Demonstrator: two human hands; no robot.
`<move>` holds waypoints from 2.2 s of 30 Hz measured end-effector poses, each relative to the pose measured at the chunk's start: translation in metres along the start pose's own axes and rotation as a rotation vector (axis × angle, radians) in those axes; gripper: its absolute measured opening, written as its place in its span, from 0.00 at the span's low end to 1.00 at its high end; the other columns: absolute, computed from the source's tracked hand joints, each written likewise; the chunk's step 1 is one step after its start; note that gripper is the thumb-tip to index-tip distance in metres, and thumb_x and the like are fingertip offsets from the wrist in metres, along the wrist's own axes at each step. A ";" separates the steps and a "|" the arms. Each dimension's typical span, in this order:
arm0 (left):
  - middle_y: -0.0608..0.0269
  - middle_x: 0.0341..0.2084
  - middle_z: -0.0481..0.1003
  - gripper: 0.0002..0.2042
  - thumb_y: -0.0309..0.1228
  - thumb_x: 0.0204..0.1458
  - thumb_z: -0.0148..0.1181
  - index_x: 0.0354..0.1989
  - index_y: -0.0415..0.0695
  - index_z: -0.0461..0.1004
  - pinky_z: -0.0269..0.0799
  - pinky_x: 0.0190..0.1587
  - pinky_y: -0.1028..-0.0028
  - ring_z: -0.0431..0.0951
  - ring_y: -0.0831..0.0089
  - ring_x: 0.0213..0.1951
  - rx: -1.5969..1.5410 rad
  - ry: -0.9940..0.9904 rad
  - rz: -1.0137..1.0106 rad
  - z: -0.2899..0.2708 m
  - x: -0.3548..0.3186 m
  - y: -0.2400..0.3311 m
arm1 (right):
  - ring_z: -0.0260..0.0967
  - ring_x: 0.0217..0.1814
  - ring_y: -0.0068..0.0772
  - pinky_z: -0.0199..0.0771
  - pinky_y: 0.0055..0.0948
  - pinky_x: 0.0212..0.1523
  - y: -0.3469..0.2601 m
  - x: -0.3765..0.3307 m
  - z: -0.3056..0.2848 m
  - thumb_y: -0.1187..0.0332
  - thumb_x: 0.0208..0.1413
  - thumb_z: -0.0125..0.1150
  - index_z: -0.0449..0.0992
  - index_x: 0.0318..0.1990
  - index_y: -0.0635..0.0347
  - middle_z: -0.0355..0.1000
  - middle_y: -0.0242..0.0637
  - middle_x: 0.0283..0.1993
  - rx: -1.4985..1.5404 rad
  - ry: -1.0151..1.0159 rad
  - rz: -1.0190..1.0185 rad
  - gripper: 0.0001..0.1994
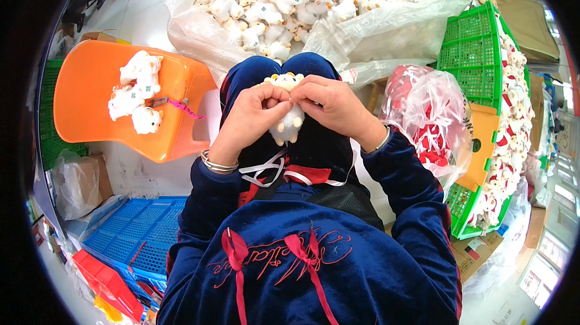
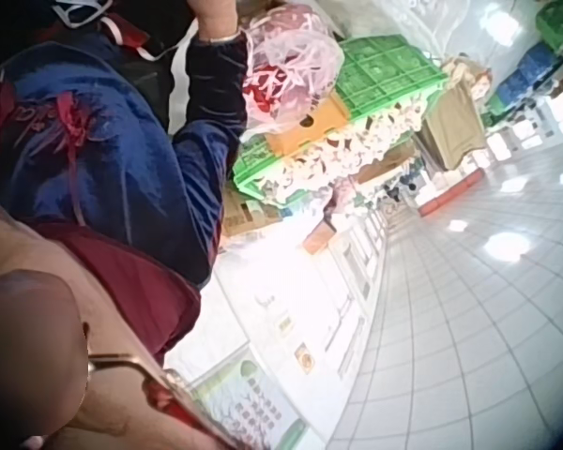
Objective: The person sits on the floor and ties red ribbons around the necks of small white plush toys. They pick up each toy, wrap the ribbon, and tie a bow before placing the finished toy on an orange stool.
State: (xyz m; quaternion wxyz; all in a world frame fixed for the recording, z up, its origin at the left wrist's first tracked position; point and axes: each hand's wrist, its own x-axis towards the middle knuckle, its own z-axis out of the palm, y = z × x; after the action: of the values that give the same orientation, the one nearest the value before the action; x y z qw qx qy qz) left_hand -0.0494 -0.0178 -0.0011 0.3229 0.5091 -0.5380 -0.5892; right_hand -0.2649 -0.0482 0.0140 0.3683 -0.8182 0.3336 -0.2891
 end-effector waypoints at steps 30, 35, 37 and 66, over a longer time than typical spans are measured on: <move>0.62 0.31 0.76 0.06 0.25 0.59 0.64 0.40 0.37 0.77 0.73 0.35 0.77 0.75 0.78 0.29 0.146 0.095 0.177 0.008 -0.008 -0.007 | 0.76 0.34 0.36 0.75 0.30 0.36 -0.013 0.024 -0.014 0.77 0.55 0.67 0.79 0.38 0.62 0.77 0.39 0.33 0.000 -0.208 0.140 0.04; 0.55 0.29 0.78 0.07 0.26 0.57 0.64 0.40 0.36 0.79 0.74 0.34 0.68 0.79 0.65 0.29 0.074 0.137 0.187 0.012 -0.009 -0.006 | 0.74 0.33 0.41 0.74 0.33 0.35 -0.014 0.011 0.007 0.81 0.52 0.65 0.75 0.35 0.62 0.74 0.40 0.35 -0.135 -0.032 0.067 0.06; 0.55 0.29 0.78 0.07 0.26 0.57 0.64 0.40 0.36 0.79 0.74 0.34 0.69 0.79 0.67 0.29 0.068 0.128 0.183 0.011 -0.009 -0.005 | 0.75 0.34 0.43 0.75 0.34 0.36 -0.013 0.005 0.012 0.80 0.52 0.65 0.76 0.37 0.62 0.73 0.41 0.36 -0.165 0.023 0.052 0.07; 0.59 0.32 0.81 0.06 0.23 0.58 0.65 0.42 0.36 0.82 0.74 0.35 0.77 0.79 0.77 0.30 0.127 0.233 0.277 0.016 -0.012 -0.009 | 0.76 0.40 0.44 0.78 0.33 0.42 0.008 -0.010 0.021 0.81 0.54 0.68 0.75 0.43 0.63 0.75 0.45 0.42 -0.035 0.149 -0.060 0.11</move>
State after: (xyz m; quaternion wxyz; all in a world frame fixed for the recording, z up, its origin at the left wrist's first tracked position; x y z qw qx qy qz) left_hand -0.0594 0.0002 -0.0081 0.4283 0.5142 -0.5982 -0.4409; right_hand -0.2583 -0.0363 -0.0060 0.3194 -0.8102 0.3405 -0.3543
